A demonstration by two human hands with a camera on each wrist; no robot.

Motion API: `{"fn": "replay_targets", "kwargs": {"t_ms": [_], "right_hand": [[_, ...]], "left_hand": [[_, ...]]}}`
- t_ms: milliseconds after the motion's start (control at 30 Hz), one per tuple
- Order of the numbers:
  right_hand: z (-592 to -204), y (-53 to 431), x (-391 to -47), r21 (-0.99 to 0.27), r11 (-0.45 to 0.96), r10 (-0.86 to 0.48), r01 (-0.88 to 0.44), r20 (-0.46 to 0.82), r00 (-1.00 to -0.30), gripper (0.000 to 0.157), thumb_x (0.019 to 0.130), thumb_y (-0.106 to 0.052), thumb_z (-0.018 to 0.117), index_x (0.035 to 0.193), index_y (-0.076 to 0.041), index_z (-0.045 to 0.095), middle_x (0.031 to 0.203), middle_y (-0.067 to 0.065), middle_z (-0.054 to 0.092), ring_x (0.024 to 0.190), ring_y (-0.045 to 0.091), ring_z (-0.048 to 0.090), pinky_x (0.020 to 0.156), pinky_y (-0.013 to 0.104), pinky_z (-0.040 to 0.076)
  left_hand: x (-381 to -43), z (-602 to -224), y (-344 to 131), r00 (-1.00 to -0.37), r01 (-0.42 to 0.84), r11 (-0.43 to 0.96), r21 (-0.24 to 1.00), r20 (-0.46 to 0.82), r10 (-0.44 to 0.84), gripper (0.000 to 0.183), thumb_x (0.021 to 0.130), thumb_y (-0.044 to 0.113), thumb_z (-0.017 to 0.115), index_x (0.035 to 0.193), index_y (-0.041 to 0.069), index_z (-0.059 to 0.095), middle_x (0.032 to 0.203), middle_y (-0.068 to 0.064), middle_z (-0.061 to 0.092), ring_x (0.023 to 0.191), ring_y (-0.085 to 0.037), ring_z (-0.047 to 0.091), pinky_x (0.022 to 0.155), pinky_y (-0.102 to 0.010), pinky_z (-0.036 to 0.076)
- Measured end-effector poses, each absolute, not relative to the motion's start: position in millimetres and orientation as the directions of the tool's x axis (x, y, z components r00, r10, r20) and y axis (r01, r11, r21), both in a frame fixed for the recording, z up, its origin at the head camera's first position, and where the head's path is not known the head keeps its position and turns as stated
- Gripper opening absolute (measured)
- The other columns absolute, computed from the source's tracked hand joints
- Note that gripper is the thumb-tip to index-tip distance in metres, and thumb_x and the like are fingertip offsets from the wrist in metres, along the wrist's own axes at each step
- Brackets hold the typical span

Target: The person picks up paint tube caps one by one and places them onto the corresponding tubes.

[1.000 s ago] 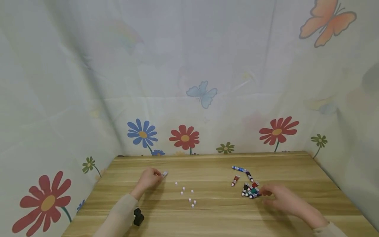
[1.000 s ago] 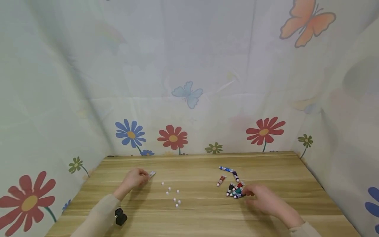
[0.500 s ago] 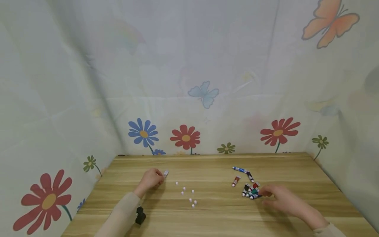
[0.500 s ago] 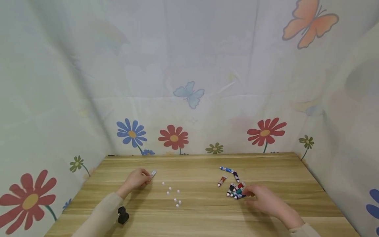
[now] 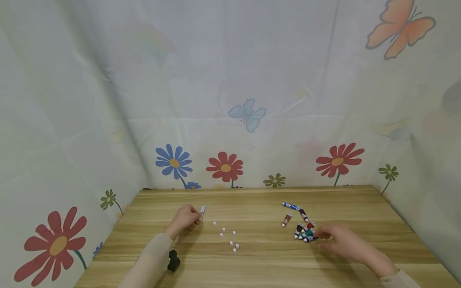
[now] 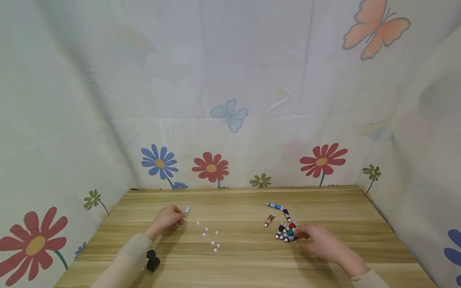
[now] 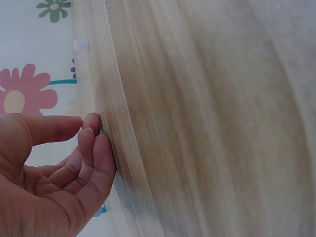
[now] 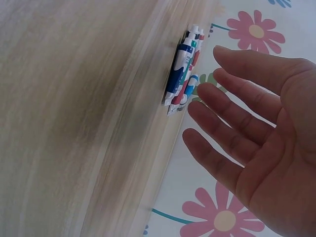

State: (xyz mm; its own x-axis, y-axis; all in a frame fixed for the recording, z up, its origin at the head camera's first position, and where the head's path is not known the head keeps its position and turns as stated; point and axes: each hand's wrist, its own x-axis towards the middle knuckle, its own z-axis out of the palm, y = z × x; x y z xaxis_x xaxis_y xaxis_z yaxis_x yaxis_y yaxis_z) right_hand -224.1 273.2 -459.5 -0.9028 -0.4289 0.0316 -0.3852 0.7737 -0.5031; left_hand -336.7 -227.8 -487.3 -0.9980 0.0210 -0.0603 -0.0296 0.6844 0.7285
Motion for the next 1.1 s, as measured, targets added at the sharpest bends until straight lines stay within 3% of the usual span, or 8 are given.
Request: {"fn": "replay_targets", "kwargs": {"t_ms": [233,567,900,1100], "right_hand": [[-460,272,-225,-0.519,0.781,-0.407,-0.348,0.0,-0.913,0.021,0.085,-0.018,0.08,0.104,-0.012,0.072,0.101,-0.003,0.07,0.092,0.021,0.064,0.081,0.043,0.054],[-459,275,-230,-0.511,0.749,-0.474,-0.421,0.029,-0.88,0.024,0.085,-0.018,0.08,0.105,-0.008,0.072,0.101,0.001,0.071,0.092,0.023,0.066,0.081,0.045,0.055],[-464,269,-242,-0.541,0.794,-0.361,-0.277,-0.053,-0.931,0.024,0.083,-0.014,0.081,0.105,-0.009,0.072,0.102,0.0,0.07,0.095,0.022,0.065,0.087,0.049,0.054],[-467,267,-246,-0.515,0.784,-0.416,-0.347,-0.021,-0.909,0.022,0.081,-0.012,0.081,0.101,-0.01,0.071,0.098,-0.001,0.069,0.091,0.02,0.064,0.083,0.047,0.055]], "left_hand": [[-335,-488,-230,-0.997,-0.03,0.676,0.736,-0.067,0.028,0.012,0.091,0.005,0.067,0.086,-0.005,0.069,0.07,-0.01,0.068,0.056,-0.016,0.06,0.052,-0.028,0.051],[-322,-489,-246,-0.993,0.004,0.694,0.72,-0.082,0.091,0.018,0.092,0.009,0.07,0.078,-0.002,0.068,0.062,-0.005,0.062,0.054,-0.013,0.054,0.052,-0.027,0.05],[-293,-483,-255,-0.982,0.093,0.737,0.669,-0.061,0.179,0.017,0.094,0.016,0.069,0.089,0.0,0.069,0.069,-0.004,0.062,0.057,-0.016,0.056,0.052,-0.029,0.047],[-270,-475,-257,-0.975,0.118,0.736,0.667,-0.062,0.212,0.015,0.094,0.015,0.069,0.093,0.0,0.069,0.071,-0.004,0.064,0.059,-0.018,0.058,0.053,-0.031,0.049]]}}
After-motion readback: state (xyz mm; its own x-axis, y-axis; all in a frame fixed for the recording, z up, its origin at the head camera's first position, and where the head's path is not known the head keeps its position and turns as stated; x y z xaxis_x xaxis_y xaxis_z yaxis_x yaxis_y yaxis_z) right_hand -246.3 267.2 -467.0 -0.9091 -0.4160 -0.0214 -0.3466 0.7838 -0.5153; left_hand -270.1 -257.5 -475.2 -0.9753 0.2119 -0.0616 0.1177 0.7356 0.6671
